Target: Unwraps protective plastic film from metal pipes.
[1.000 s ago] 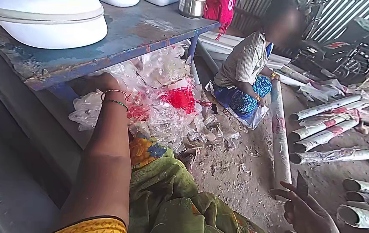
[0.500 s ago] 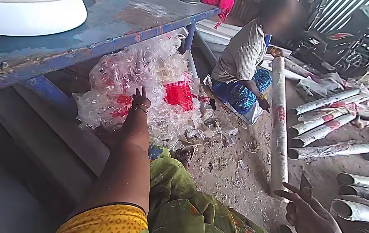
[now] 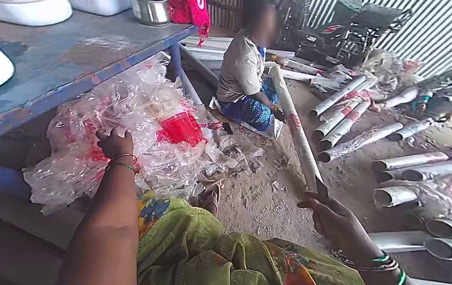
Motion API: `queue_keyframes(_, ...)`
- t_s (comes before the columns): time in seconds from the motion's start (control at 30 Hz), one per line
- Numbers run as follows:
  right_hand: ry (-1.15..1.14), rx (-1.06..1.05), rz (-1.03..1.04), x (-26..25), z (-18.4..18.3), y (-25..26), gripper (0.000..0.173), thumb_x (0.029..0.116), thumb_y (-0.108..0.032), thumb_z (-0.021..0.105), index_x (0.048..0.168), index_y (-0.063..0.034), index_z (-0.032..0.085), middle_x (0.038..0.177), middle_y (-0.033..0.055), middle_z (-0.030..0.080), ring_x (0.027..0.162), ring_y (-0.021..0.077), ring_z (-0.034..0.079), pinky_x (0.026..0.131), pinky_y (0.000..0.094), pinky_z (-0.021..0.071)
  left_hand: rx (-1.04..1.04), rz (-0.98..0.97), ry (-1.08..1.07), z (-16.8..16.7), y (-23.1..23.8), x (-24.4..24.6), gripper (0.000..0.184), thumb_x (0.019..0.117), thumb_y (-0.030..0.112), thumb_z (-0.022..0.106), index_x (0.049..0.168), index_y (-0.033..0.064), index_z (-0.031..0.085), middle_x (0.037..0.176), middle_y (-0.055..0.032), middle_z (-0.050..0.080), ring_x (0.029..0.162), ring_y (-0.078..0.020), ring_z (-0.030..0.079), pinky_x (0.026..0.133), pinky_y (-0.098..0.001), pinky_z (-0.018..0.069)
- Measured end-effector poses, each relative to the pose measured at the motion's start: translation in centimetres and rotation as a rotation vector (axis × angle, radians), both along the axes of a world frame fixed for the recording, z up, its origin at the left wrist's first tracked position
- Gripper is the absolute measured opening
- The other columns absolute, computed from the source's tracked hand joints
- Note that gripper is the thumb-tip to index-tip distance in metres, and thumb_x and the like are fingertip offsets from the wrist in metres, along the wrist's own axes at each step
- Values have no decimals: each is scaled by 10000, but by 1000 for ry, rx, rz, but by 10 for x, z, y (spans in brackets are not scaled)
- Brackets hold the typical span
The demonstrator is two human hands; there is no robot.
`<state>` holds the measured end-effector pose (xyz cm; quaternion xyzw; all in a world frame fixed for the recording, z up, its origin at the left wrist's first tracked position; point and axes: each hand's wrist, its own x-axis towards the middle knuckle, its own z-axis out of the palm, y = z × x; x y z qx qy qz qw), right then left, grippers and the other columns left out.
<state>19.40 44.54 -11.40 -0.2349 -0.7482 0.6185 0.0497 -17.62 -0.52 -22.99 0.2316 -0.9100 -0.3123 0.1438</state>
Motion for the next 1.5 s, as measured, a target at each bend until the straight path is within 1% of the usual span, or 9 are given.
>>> queue_keyframes(0.1, -2, -21, -11, 4, 4, 1, 288, 1061, -108, 433, 1312, -42, 559, 914, -16, 748, 421, -21, 468, 394, 131, 396, -78, -38, -48, 1, 2, 2, 544, 1025, 450, 535, 1448, 110, 563, 1615, -303, 249, 1323, -584, 432, 983, -721, 412)
queue_keyframes(0.23, -4, -28, 10, 5, 6, 5, 288, 1064, -118, 434, 1316, -51, 555, 925, -19, 748, 423, -20, 465, 398, 134, 394, 87, -46, -55, 7, -7, 6, 751, 1058, 468, 453, 1612, 36, 190, 1459, -332, 483, 1324, -476, 520, 1094, -615, 390)
queue_keyframes(0.37, 2, -32, 38, 3, 4, 5, 288, 1057, -114, 438, 1313, -46, 549, 919, -19, 749, 407, -23, 461, 392, 135, 401, 198, -49, 13, -3, -31, 5, 577, 1109, 399, 323, 1478, -24, 460, 1457, -295, 512, 1411, -393, 457, 1168, -547, 313)
queue_keyframes(0.57, -10, -55, 22, 4, 3, 3, 281, 1060, -105, 444, 1310, -44, 556, 911, -12, 750, 404, -23, 459, 392, 132, 397, -115, 41, -29, 7, -12, 5, 451, 1019, 316, 548, 1375, 48, 616, 1539, -255, 426, 1447, -455, 356, 1143, -599, 324)
queue_keyframes(0.83, -12, -50, 43, 3, 5, 7, 282, 1061, -115, 460, 1317, -51, 560, 924, -15, 749, 410, -26, 452, 391, 133, 384, 141, 74, 206, 11, -13, 14, 572, 1064, 196, 379, 1594, 20, 256, 1572, -209, 417, 1441, -269, 451, 1183, -394, 350)
queue_keyframes(1.03, -71, -73, 70, 2, 11, 6, 301, 1072, -131, 475, 1357, -66, 544, 931, -22, 731, 426, -25, 439, 406, 139, 377, 207, 15, 523, 20, -13, 6, 585, 1037, 206, 465, 1544, -50, 325, 1535, -235, 439, 1448, -241, 422, 1198, -295, 305)
queue_keyframes(1.23, -69, -65, 91, 1, 18, 11, 297, 1076, -184, 503, 1352, -95, 566, 929, -34, 729, 418, -30, 416, 400, 143, 359, 279, -591, 793, 74, 88, 64, 560, 1035, 163, 439, 1483, -144, 302, 1374, -304, 505, 1109, -179, 586, 941, -251, 474)
queue_keyframes(1.33, -61, -69, 97, 4, 20, 12, 297, 1076, -196, 510, 1341, -77, 573, 911, -13, 709, 435, -39, 397, 417, 138, 340, 290, -1175, 740, 83, 156, 139, 664, 1040, 388, 452, 1391, -167, 357, 1254, -222, 563, 962, -72, 611, 819, -237, 519)
queue_keyframes(1.5, 18, -90, 128, 15, 25, 15, 298, 1081, -225, 508, 1339, -90, 575, 851, 2, 693, 430, 2, 402, 407, 164, 338, 214, -2023, 574, 75, 220, 275, 623, 988, 694, 418, 1349, 205, 556, 1252, -19, 637, 1162, -98, 615, 953, -278, 526)
